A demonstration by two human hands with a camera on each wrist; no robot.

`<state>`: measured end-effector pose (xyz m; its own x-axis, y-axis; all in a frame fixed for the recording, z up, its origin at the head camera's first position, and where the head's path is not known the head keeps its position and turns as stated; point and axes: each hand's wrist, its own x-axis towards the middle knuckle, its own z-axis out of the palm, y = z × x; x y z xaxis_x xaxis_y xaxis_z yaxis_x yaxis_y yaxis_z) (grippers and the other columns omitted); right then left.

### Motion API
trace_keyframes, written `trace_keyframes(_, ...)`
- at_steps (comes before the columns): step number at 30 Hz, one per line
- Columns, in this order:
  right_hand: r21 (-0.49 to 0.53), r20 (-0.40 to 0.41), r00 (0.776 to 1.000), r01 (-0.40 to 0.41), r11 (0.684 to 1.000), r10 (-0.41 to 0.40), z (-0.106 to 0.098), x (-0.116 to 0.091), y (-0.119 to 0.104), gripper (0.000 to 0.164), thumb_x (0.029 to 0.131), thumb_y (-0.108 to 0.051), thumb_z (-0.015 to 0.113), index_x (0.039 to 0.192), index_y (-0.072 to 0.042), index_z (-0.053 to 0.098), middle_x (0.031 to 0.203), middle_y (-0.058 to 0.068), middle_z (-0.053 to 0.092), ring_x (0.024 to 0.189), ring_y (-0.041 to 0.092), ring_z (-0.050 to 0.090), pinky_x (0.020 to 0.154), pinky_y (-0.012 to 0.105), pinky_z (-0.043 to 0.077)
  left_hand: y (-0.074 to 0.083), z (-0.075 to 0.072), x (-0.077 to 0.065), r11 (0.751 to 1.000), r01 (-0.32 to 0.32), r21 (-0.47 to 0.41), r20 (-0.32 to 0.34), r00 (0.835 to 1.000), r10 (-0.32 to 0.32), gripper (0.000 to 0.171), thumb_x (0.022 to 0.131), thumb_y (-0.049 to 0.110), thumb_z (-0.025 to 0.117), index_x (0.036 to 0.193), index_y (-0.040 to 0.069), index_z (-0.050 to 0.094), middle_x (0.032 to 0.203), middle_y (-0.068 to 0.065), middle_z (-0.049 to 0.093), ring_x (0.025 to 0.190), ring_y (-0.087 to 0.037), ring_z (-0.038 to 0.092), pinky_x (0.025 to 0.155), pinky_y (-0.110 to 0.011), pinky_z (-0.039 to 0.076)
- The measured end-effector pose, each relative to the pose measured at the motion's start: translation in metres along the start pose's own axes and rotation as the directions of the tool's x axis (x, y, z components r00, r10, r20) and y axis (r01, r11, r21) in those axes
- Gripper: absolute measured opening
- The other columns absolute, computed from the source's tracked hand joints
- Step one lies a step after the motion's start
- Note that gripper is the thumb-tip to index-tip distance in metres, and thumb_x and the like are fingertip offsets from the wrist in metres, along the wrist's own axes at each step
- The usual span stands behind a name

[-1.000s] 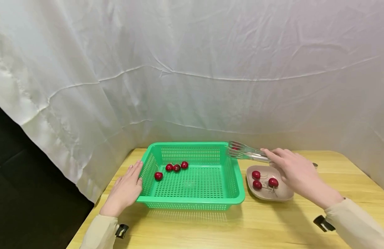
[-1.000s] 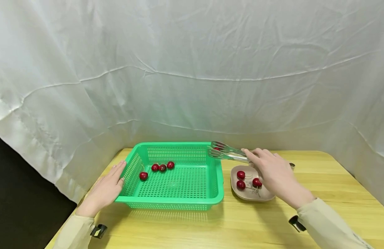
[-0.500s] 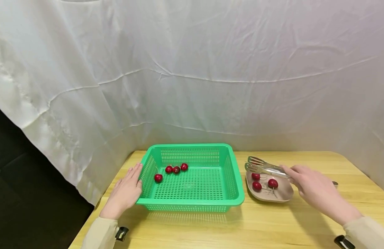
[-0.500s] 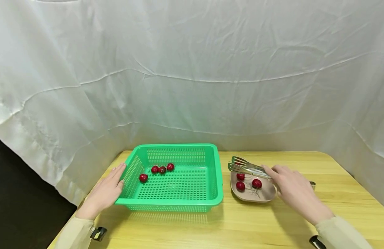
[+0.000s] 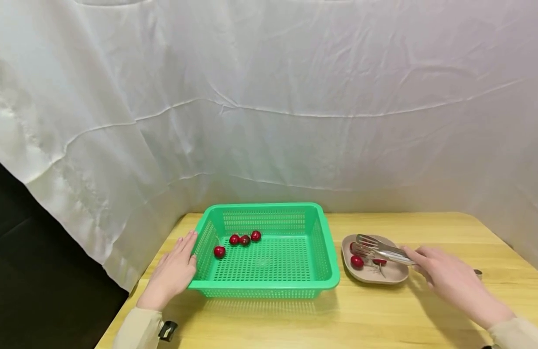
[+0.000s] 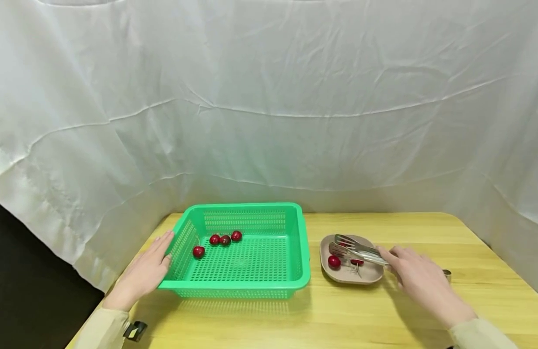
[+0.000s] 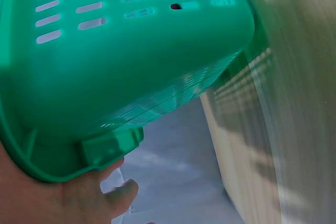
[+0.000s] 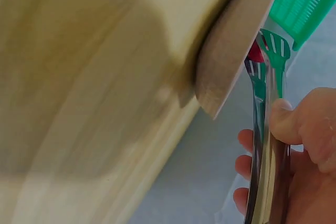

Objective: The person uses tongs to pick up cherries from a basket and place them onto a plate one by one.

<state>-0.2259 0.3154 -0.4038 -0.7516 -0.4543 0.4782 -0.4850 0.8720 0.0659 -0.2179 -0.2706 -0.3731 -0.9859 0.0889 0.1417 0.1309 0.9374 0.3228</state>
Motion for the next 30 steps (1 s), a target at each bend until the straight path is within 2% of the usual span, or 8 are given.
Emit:
trace_keyframes(4,0.001,-0.012,1.000,-0.010,1.000,0.010,0.003,-0.004,0.002,0.053,0.075,-0.009,0.079,0.125,-0.013,0.064,0.088,-0.010,0.059,0.065,0.008,0.051,0.046,0.024,0.035,-0.001,0.000,-0.002,1.000,0.004,0.004,-0.005,1.000,-0.004,0.057,0.104,0.018,0.034,0.157,0.003,0.019,0.162,-0.016,0.014,0.146,-0.042,0.013,0.110,-0.070,0.013)
trace_keyframes(11,0.003,0.003,1.000,-0.025,1.000,0.025,0.003,-0.008,0.003,0.056,0.075,-0.007,0.079,0.128,-0.009,0.063,0.094,-0.003,0.064,0.069,0.013,0.058,0.049,0.027,0.041,0.000,-0.001,-0.003,1.000,0.001,0.016,-0.006,1.000,-0.001,0.057,0.104,0.018,0.035,0.157,0.003,0.019,0.162,-0.016,0.015,0.146,-0.042,0.014,0.109,-0.070,0.015)
trace_keyframes(19,0.009,0.012,0.999,-0.047,0.999,0.047,0.003,-0.011,0.002,0.054,0.077,-0.007,0.079,0.128,-0.009,0.062,0.096,-0.003,0.064,0.069,0.011,0.056,0.049,0.026,0.040,0.003,-0.003,-0.002,1.000,0.000,0.016,-0.005,1.000,0.000,0.056,0.104,0.018,0.035,0.156,0.003,0.020,0.162,-0.016,0.016,0.145,-0.042,0.015,0.110,-0.069,0.016)
trace_keyframes(26,0.016,0.011,0.999,-0.051,0.999,0.051,0.006,-0.011,0.003,0.057,0.078,-0.008,0.078,0.131,-0.007,0.058,0.100,0.004,0.066,0.076,0.025,0.063,0.055,0.042,0.050,0.002,-0.001,-0.002,1.000,-0.005,0.020,-0.013,1.000,0.005,0.057,0.104,0.017,0.035,0.156,0.002,0.020,0.161,-0.016,0.016,0.145,-0.043,0.015,0.109,-0.070,0.016)
trace_keyframes(30,0.021,0.026,0.997,-0.073,0.997,0.072,0.007,-0.010,0.001,0.060,0.081,-0.010,0.076,0.136,-0.007,0.054,0.103,0.006,0.065,0.079,0.026,0.062,0.053,0.040,0.047,0.001,0.000,-0.002,1.000,-0.006,0.022,-0.017,1.000,0.007,0.057,0.104,0.017,0.035,0.156,0.002,0.020,0.161,-0.017,0.016,0.145,-0.043,0.016,0.109,-0.070,0.016)
